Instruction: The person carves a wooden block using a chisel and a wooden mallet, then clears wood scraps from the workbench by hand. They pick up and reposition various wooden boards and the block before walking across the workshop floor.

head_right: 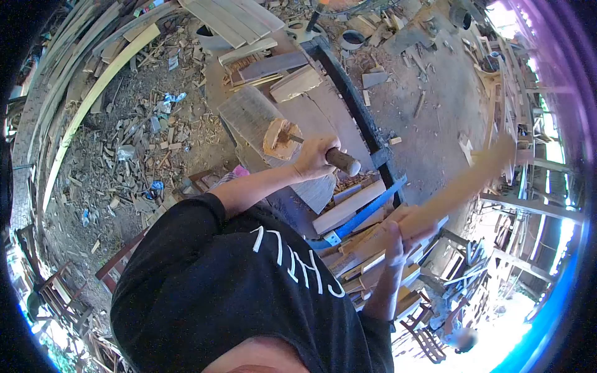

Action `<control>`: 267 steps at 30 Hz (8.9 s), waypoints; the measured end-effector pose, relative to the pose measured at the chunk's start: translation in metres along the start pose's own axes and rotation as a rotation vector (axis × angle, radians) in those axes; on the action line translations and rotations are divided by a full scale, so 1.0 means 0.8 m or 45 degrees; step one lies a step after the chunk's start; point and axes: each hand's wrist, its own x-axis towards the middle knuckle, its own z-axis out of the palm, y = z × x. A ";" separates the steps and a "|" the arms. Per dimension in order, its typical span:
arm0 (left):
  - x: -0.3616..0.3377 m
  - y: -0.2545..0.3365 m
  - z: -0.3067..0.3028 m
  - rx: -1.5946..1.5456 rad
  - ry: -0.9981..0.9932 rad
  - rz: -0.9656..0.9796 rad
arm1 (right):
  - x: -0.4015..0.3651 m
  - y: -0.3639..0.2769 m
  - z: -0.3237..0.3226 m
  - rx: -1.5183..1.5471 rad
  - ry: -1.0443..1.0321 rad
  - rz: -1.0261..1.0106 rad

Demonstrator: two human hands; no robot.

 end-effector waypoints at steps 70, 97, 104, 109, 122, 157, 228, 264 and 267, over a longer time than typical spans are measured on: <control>0.004 -0.018 -0.061 -0.016 -0.490 -0.079 | -0.050 0.046 0.060 -0.729 -0.350 -0.469; 0.017 -0.013 -0.068 0.109 -0.197 0.057 | -0.060 0.028 0.045 -0.079 -0.104 -0.003; 0.067 -0.015 -0.123 -0.401 -0.067 -0.327 | 0.002 -0.027 0.066 -0.425 -0.310 0.298; 0.077 -0.030 -0.130 -0.453 -0.068 -0.499 | 0.031 -0.085 0.109 0.154 -0.036 -0.445; 0.050 -0.037 -0.083 -0.283 -0.144 -0.234 | 0.003 -0.024 0.132 0.034 -0.165 -0.550; 0.048 -0.025 -0.116 -0.115 -0.531 0.155 | -0.054 -0.068 0.169 -0.158 0.136 0.128; 0.010 -0.023 -0.108 -0.448 -0.213 -0.011 | -0.097 -0.128 0.169 -0.357 0.318 -0.239; 0.023 -0.020 -0.088 -0.510 0.042 -0.157 | -0.106 -0.082 0.214 -0.156 0.239 0.588; 0.019 -0.012 -0.102 -0.532 0.004 -0.107 | -0.124 -0.078 0.204 -0.075 0.227 0.641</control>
